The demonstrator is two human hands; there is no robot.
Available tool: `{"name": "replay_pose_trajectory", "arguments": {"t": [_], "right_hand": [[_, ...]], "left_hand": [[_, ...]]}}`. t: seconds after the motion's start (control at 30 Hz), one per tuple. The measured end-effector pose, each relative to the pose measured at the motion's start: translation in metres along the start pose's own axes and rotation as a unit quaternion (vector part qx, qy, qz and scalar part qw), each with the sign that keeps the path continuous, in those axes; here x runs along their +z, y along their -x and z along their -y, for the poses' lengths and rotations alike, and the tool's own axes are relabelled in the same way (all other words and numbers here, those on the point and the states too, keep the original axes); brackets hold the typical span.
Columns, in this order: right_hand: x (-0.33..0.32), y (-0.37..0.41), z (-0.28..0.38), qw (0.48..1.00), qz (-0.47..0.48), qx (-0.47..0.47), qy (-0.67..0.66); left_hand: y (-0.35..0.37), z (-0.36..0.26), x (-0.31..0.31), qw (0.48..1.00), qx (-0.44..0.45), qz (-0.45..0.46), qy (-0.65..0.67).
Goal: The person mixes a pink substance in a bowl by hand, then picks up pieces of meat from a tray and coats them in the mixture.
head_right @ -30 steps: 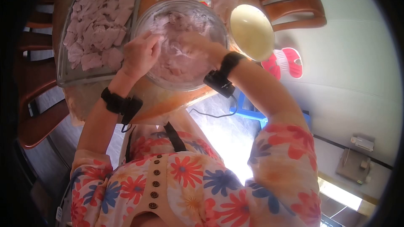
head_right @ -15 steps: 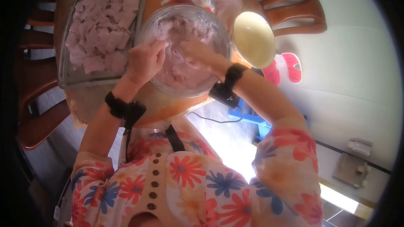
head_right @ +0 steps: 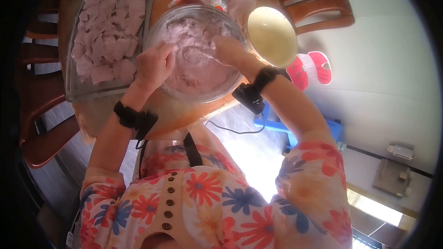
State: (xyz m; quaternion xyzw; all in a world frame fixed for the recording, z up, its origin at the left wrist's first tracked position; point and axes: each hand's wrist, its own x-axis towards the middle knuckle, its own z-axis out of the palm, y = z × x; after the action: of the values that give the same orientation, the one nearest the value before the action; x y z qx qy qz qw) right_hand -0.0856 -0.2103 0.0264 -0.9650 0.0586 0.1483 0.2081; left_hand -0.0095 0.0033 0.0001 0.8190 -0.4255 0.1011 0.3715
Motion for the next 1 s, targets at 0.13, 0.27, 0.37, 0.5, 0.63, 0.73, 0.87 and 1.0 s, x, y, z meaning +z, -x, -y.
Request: {"name": "replay_pose_trajectory", "arguments": {"t": [0.13,0.27,0.37,0.5,0.63,0.73,0.87,1.0], "right_hand": [[0.018,-0.003,0.008,0.997,-0.040,-0.001,-0.064],[0.002,-0.009,0.009,0.999,-0.023,-0.020,-0.030],[-0.007,-0.003,0.018,0.994,-0.100,-0.049,0.023],[0.008,0.011,0.019,0.968,-0.122,-0.159,0.153],[0.004,-0.003,0.018,0.984,-0.036,-0.146,0.092],[0.026,-0.029,0.019,0.980,0.004,-0.153,0.125],[0.024,-0.024,0.056,0.987,0.070,-0.029,0.140],[0.039,-0.037,0.040,0.987,0.021,-0.019,0.159]], "left_hand": [[-0.002,0.002,0.002,1.000,0.005,-0.004,-0.007],[-0.002,0.002,0.003,1.000,0.008,-0.018,0.002],[-0.002,0.003,0.003,1.000,0.010,-0.011,-0.009],[-0.003,0.001,0.002,1.000,0.013,-0.023,-0.002],[-0.003,0.002,0.002,1.000,0.014,-0.020,-0.009],[-0.003,0.001,0.002,1.000,0.015,-0.022,0.010],[0.002,0.001,0.006,0.999,0.015,-0.032,0.022],[-0.002,0.001,0.002,0.999,0.024,-0.035,0.015]]}}
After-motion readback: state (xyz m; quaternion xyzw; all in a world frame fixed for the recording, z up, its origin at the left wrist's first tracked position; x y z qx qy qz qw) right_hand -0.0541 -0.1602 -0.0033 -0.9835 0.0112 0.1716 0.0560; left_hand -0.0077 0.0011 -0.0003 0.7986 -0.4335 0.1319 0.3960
